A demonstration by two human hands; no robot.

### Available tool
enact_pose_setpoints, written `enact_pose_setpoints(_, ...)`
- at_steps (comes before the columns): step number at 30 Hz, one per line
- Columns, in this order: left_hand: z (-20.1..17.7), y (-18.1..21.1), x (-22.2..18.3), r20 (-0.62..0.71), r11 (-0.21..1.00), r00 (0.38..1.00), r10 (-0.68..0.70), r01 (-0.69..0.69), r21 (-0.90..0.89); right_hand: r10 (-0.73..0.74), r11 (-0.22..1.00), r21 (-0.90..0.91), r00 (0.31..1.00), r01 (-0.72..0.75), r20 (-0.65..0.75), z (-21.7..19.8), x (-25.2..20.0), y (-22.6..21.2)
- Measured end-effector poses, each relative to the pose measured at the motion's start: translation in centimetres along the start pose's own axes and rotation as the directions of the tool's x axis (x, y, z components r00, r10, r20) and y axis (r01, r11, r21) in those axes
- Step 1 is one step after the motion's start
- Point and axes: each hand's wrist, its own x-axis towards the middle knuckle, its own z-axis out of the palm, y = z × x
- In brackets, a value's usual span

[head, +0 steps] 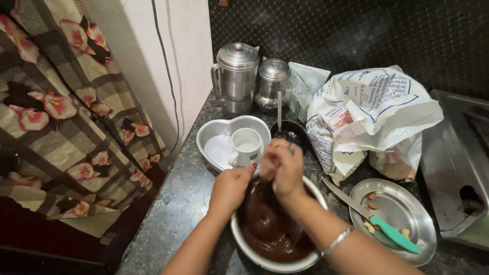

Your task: The person whisks a chocolate mixture in a bowl, pours liquid from a cup into it, and continues stirring. They then line a heart-shaped pan with paper, grease it with oil from a metal container, and pour the batter into the pan.

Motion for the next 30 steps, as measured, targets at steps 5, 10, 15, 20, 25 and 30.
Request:
enact_pose_setpoints(5, -0.2, 0.6, -0.1, -0.003, 0.999, 0.999, -0.038, 0.038, 0.012, 0.186, 0.975, 0.077, 0.954, -0.209, 0.237, -2.8, -7.9, -0.9)
enact_pose_setpoints(10, -0.4, 1.1, 0.0, 0.006, 0.998, 0.999, -0.05, 0.049, 0.04, 0.097, 0.968, -0.248, 0.975, -0.045, 0.199, -9.1, -8.7, -4.8)
enact_pose_setpoints(15, -0.3, 0.6, 0.0, 0.023, 0.999, 0.999, -0.034, 0.033, 0.032, -0.031, 0.964, -0.262, 0.999, 0.04, 0.035, -6.4, -0.2, -2.6)
enact_pose_setpoints(20, 0.1, -0.1, 0.1, -0.021, 0.994, 0.997, 0.068, -0.07, -0.089, -0.039, 0.987, -0.156, 0.997, 0.049, 0.066, 0.5, -0.1, 0.5)
enact_pose_setpoints(25, -0.2, 0.6, 0.1, 0.012, 0.998, 0.999, -0.042, 0.042, 0.041, 0.25, 0.963, 0.022, 0.918, -0.269, 0.309, -2.0, -8.1, -0.8)
enact_pose_setpoints(30, -0.4, 1.1, 0.1, 0.014, 0.994, 0.999, -0.046, 0.045, 0.099, 0.202, 0.951, -0.281, 0.948, -0.13, 0.245, -8.1, -8.5, -4.1)
